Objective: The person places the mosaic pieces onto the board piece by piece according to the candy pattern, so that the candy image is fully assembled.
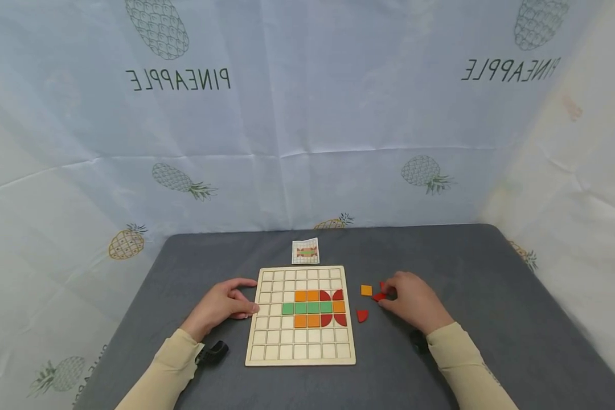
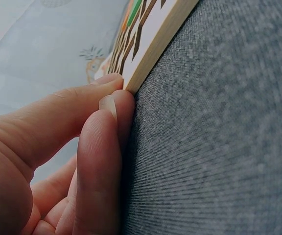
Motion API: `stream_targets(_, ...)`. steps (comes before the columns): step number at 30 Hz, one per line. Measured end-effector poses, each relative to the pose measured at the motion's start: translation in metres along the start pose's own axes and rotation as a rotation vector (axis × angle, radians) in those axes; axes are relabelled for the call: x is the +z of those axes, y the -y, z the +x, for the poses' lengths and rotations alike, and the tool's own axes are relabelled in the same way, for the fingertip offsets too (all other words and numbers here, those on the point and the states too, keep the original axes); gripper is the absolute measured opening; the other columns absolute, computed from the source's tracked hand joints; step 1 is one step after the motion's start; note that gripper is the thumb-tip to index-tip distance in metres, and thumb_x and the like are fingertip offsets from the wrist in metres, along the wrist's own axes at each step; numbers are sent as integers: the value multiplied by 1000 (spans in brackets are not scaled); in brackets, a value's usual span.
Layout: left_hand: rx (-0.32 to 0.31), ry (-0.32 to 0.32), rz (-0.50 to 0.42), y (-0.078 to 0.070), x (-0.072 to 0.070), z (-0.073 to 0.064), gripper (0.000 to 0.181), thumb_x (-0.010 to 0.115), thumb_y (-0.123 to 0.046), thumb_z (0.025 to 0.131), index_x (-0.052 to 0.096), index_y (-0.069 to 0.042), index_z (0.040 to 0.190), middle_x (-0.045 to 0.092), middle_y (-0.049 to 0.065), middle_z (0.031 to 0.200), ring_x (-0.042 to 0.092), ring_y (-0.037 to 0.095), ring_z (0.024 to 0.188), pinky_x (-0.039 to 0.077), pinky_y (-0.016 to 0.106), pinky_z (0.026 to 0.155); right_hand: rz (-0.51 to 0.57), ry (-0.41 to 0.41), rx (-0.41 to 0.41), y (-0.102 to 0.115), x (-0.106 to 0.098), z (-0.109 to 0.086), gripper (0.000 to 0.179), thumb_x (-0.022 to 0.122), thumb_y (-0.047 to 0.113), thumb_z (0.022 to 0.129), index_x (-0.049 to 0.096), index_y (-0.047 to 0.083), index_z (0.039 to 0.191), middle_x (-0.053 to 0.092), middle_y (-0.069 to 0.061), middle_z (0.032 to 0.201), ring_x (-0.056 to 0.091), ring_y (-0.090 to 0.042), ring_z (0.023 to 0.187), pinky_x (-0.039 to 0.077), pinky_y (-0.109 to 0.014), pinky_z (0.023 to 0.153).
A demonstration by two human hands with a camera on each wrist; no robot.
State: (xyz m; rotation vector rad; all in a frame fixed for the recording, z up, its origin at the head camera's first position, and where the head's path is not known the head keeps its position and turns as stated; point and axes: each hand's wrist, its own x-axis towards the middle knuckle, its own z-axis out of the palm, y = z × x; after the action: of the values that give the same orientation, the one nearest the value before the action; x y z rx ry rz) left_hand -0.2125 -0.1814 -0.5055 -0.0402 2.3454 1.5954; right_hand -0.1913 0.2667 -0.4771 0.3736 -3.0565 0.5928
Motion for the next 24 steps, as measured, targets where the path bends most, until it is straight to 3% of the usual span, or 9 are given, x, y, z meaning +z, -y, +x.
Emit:
stream_targets(6,2,2,-8,1,-4,-1,71,98,-17,79,68,-14,143,77,10,86,77,18,75,67,34,71,73,3,-17,33,8,23,11,89,21,90,83,17,98,68,3,91,59,-13,82,57,-36,75)
stream_targets(10,13,21,-26,2,-6,-2,72,98,-18,79,67,-13,145,76,11,86,77,20,77,67,34,72,131,36,-39,61,18,42,12,89,21,91,83,17,101,70,2,95,63,-13,86,61,-37,79)
stream_targets(16,27,33,-44,2,-6,-1,71,98,-18,80,68,-15,144,76,11,85,77,20,77,67,33,73,164,90,-54,103,35,67,12,89,24,92,83,20,102,68,5,94,59,-13,86,57,-33,78)
stream_targets(24,48,45,-39,3,-5,-1,72,98,-18,80,67,-13,145,75,11,84,76,19,73,67,34,73,233,118,-151,141,56,76,12,90,20,90,83,19,100,72,6,97,60,-10,87,58,-33,80)
